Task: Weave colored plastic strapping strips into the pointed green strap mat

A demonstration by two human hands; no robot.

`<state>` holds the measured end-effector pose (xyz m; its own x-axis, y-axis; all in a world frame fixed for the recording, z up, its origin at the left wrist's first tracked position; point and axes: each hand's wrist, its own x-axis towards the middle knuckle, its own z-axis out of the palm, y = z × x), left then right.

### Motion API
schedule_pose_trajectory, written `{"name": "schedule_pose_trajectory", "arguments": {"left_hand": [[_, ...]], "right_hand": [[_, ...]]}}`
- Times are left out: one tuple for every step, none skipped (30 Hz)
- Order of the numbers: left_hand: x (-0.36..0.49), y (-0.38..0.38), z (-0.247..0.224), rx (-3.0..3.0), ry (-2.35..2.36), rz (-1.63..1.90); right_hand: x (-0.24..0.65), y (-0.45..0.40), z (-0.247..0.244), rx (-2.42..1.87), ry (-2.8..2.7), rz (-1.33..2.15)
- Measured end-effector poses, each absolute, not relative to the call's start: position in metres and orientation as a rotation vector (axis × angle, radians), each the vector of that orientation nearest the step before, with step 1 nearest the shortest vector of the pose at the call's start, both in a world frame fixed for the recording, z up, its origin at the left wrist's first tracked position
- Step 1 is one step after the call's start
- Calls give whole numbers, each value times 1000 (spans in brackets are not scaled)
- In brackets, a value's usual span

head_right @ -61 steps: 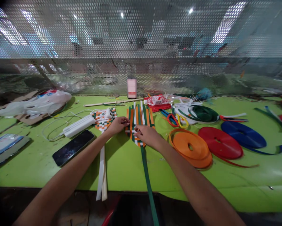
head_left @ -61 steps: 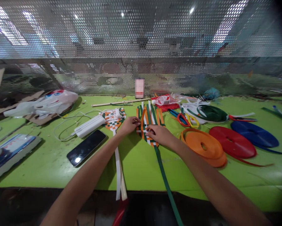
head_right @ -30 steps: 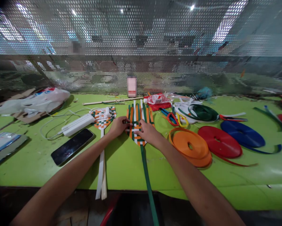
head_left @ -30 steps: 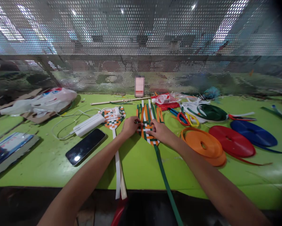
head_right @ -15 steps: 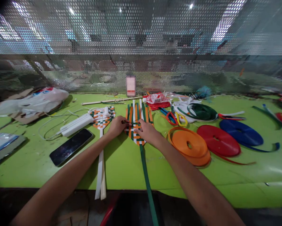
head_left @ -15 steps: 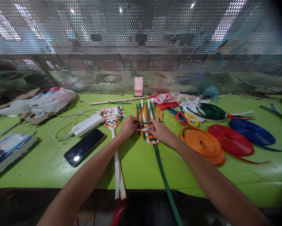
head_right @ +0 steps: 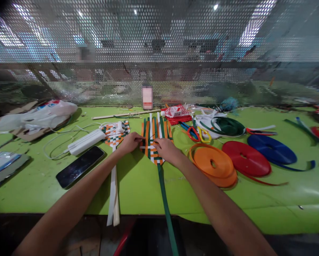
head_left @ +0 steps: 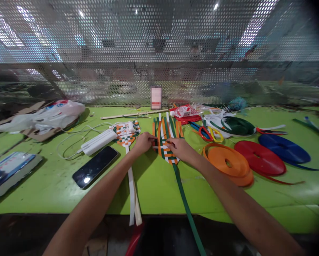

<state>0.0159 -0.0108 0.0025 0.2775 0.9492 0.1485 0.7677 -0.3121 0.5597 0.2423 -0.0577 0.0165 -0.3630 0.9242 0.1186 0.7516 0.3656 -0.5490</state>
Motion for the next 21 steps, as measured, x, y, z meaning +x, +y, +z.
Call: {"name": "schedule_pose_trajectory", "arguments": {"left_hand": [[15,-9,2,2171,1548,641],[14,-8,1,2168,1539,629],[13,-6,1,2167,1526,619],[13,-5,1,2168,1516,612],[12,-4,1,2168,1514,605],[11,-4,1,2168,1516,593],[11,-3,1,2166,1521,581],[11,-3,2,2165,1527,573],[10,-2,2,2166,1530,569],[10,-2,1,2167,1531,570],[10,-1,1,2170,1530,572],[10,0,1,2174,1527,576],[10,1,0,2175,1525,580],[10,2,-1,2172,1524,580],[10,3,-1,2162,1527,575],[9,5,-2,2148,1534,570],[9,6,-3,2131,1542,568],[8,8,-4,2114,1547,571],[8,9,-4,2099,1548,583],[7,10,-5,2090,1541,601],[6,12,-7,2085,1529,622]], "right_hand": [[243,-57,16,-1449,-2225,573],[243,-57,15,-1446,-2226,575],[243,-57,14,-1447,-2226,575],[244,-56,13,-1450,-2225,578],[244,-56,12,-1454,-2221,581],[244,-56,12,-1454,-2217,587],[244,-57,11,-1455,-2215,592],[244,-57,11,-1456,-2214,594],[244,-57,11,-1457,-2215,596],[244,-57,12,-1459,-2216,596],[244,-58,12,-1459,-2216,593],[244,-58,12,-1459,-2215,589],[244,-58,12,-1458,-2215,583],[244,-57,12,-1457,-2217,578],[244,-57,12,-1456,-2224,571],[244,-56,11,-1457,-2239,563],[244,-56,11,-1459,-2260,555],[244,-55,10,-1462,-2282,546],[244,-54,10,-1466,-2303,537],[243,-54,9,-1470,-2319,529],[243,-53,9,-1474,-2329,522]]}}
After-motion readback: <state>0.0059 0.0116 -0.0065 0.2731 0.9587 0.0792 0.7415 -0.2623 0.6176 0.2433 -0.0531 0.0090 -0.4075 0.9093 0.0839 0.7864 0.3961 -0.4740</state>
